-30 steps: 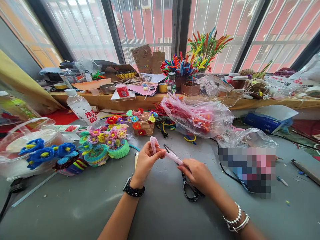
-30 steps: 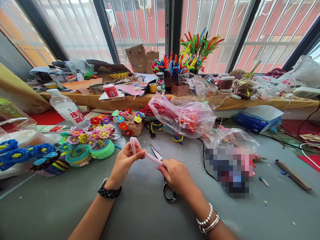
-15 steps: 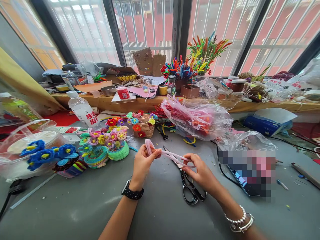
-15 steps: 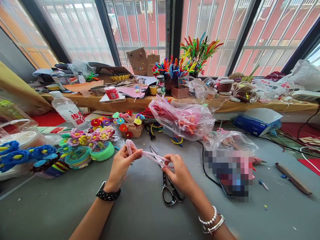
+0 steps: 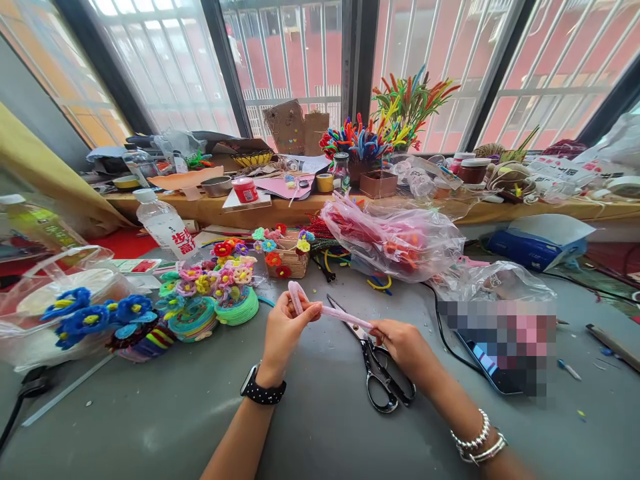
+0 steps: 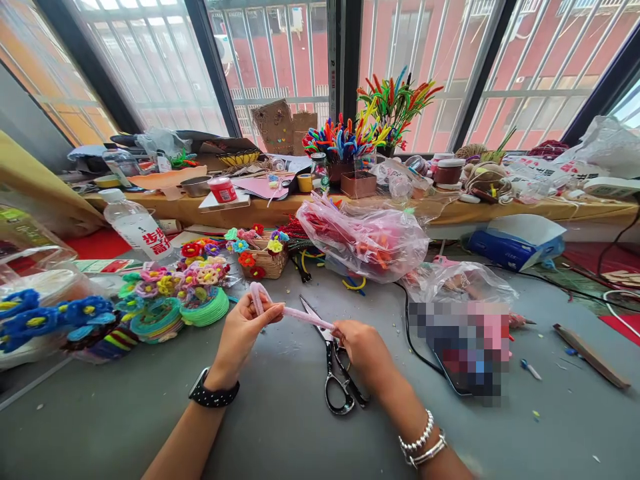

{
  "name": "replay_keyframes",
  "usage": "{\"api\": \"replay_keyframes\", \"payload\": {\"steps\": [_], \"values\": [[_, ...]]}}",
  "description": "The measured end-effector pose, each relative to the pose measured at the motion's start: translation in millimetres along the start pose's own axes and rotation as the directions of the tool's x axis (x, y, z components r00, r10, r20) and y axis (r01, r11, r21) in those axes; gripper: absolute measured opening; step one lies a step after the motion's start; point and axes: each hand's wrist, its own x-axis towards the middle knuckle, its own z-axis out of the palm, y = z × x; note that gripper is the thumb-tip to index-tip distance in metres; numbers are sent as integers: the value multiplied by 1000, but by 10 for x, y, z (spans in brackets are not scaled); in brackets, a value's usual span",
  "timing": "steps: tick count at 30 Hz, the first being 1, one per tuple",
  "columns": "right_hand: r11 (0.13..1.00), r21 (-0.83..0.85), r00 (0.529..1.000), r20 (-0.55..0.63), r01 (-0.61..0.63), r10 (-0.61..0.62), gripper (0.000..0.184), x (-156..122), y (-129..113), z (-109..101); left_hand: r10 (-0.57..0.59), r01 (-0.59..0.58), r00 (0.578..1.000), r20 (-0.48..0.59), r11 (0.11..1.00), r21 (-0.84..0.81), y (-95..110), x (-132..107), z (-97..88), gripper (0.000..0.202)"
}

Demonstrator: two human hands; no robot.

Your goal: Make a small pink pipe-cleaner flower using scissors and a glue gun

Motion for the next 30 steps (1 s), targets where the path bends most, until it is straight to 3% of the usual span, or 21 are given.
{"api": "replay_keyframes", "payload": {"steps": [3,5,6,7,8,9,11,12,13,17,20,22,25,27,30], "values": [[998,67,999,-45,-8,11,31,-1,28,-48,48,-49,999,14,989,138,-30,19,-27,29],[998,69,998,-58,-12,16,35,-2,28,-58,224,-194,974,-45,916,352,-54,-18,-6,26],[999,49,998,-57,-11,13,36,-3,20,-51,360,-290,931,-60,830,477,-63,-54,21,24],[1000,23,999,-52,-6,8,36,-5,7,-37,504,-389,862,-43,714,582,-69,-100,57,23],[1000,-3,999,-42,4,-5,35,-8,-12,-17,611,-501,790,59,586,637,-71,-152,100,23],[999,-27,999,-35,20,-21,34,-14,-34,5,640,-625,727,250,464,628,-69,-205,145,21],[996,-64,998,-25,57,-59,33,-32,-80,44,557,-810,576,598,290,510,-61,-293,225,21],[994,-82,997,-28,73,-76,33,-43,-101,57,501,-843,533,681,253,474,-59,-321,252,22],[991,-103,996,-36,83,-87,33,-55,-117,63,454,-850,525,720,243,467,-60,-336,269,22],[983,-162,994,-52,87,-97,31,-69,-121,24,420,-754,657,626,343,560,-102,-308,247,16],[991,-135,998,-63,11,-20,25,-46,-80,-60,441,-713,701,560,403,574,-142,-265,199,11],[982,-126,989,-75,-138,130,23,-49,-74,-118,464,-684,726,507,408,605,-151,-244,170,9],[918,-219,932,80,-329,353,19,-129,-158,-143,463,-582,802,377,468,664,-129,-222,137,7],[909,-280,909,192,-310,370,14,-214,-270,-103,429,-507,854,295,558,657,-97,-213,127,7],[899,-335,901,228,-282,368,13,-298,-412,-12,364,-420,906,216,708,567,-49,-206,128,10]]}}
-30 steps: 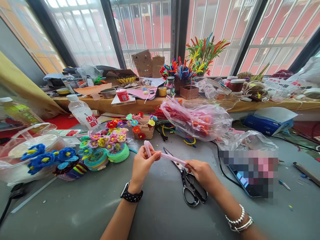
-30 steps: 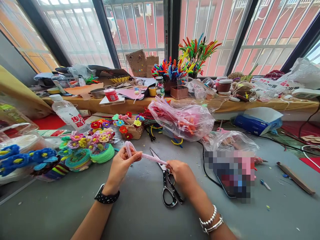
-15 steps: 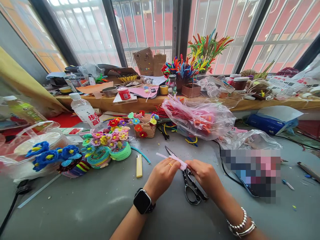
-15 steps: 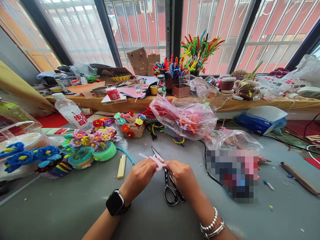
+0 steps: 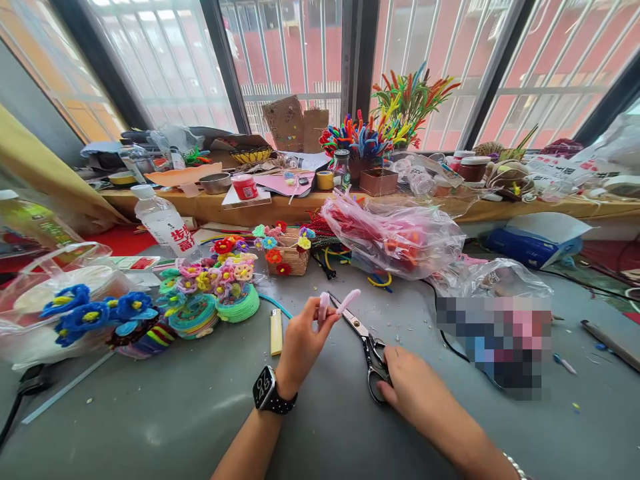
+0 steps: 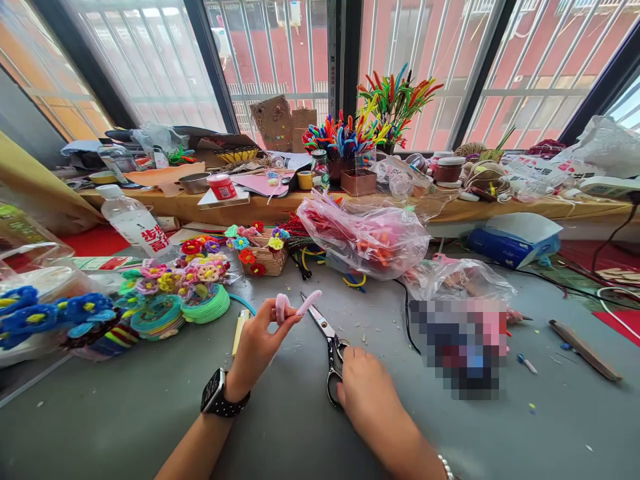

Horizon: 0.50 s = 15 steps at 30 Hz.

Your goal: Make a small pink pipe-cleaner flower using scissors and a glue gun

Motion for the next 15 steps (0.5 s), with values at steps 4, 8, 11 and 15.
{"api": "replay_keyframes", "payload": {"steps": [4,8,11,15], "values": [[998,66,1000,4,-8,8,16,98,21,25,-128,142,990,67,943,-302,7,13,4,16],[858,513,988,135,0,-80,5,284,216,-22,-194,216,976,96,857,-469,-6,22,24,22],[497,854,964,241,-156,-111,22,288,315,-67,-220,218,974,54,844,-490,-4,34,20,25],[158,964,950,243,-213,-198,33,141,363,-139,-248,205,967,-58,894,-398,-49,47,4,22]]}}
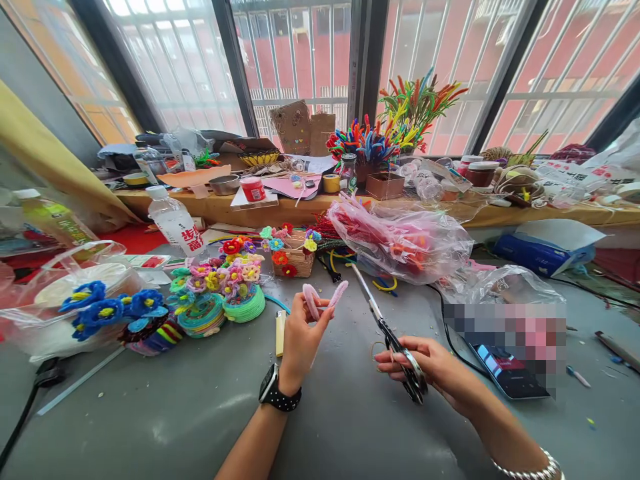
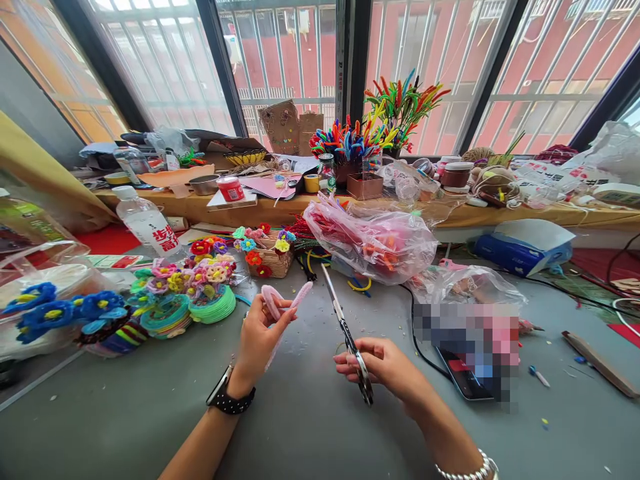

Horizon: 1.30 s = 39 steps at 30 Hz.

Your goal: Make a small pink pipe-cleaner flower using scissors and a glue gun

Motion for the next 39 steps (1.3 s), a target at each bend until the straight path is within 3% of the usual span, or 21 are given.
{"api": "replay_keyframes", "payload": {"steps": [4,8,16,24,29,34,39], "values": [[992,119,993,104,51,-63,46,-163,48,1,14,-1,995,-103,993,118,-75,31,-38,23],[970,234,967,224,68,-121,58,-262,179,14,18,2,988,-151,992,129,-92,41,-49,24],[953,302,913,383,16,-137,57,-251,255,98,20,10,983,-183,987,162,-86,32,-53,23],[928,374,895,416,-8,-160,48,-232,345,159,61,-27,988,-141,972,234,-80,22,-51,20],[923,384,911,375,19,-175,51,-202,365,146,95,-72,992,-79,963,259,-36,-3,-7,16],[913,386,939,249,130,-239,57,-197,315,175,130,-155,982,139,970,190,10,-60,64,11],[905,379,927,233,192,-294,51,-202,239,208,58,-95,951,303,990,107,36,-86,87,15]]}}
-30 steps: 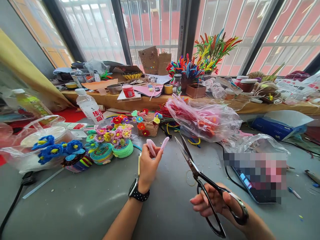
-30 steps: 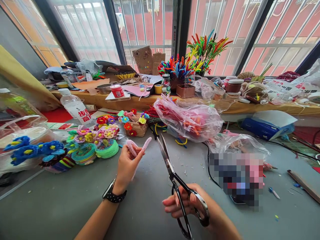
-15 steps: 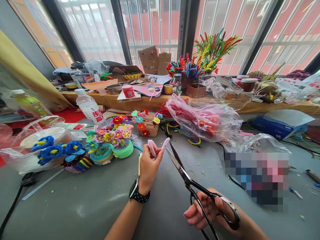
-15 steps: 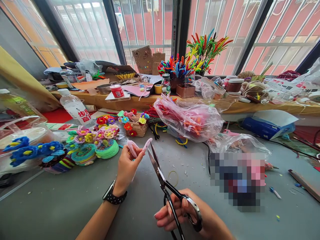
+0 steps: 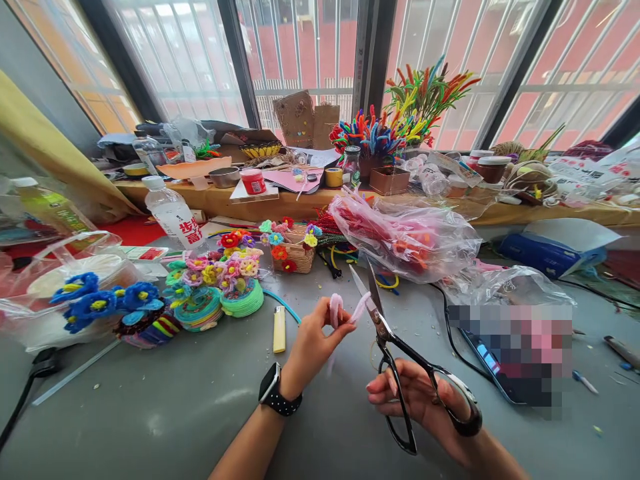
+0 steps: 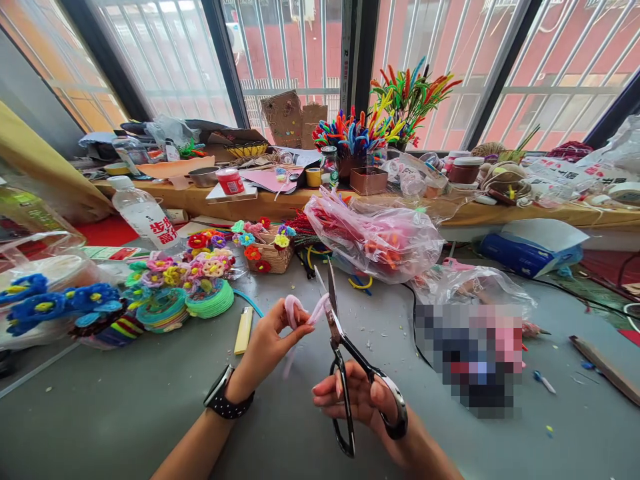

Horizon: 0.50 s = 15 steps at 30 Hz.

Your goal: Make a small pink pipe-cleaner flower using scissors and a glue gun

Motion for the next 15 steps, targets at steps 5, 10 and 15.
{"api": "replay_keyframes", "payload": {"steps": [5,10,15], "values": [[999,43,999,-7,32,-32,47,3,-36,22,-94,103,991,96,990,-100,-25,6,0,19],[998,34,999,-21,45,-44,40,-11,-68,17,-129,242,947,295,890,-388,-9,17,9,22],[996,34,996,-48,77,-75,35,22,-9,-4,-149,310,918,369,848,-429,27,26,-13,26]]}}
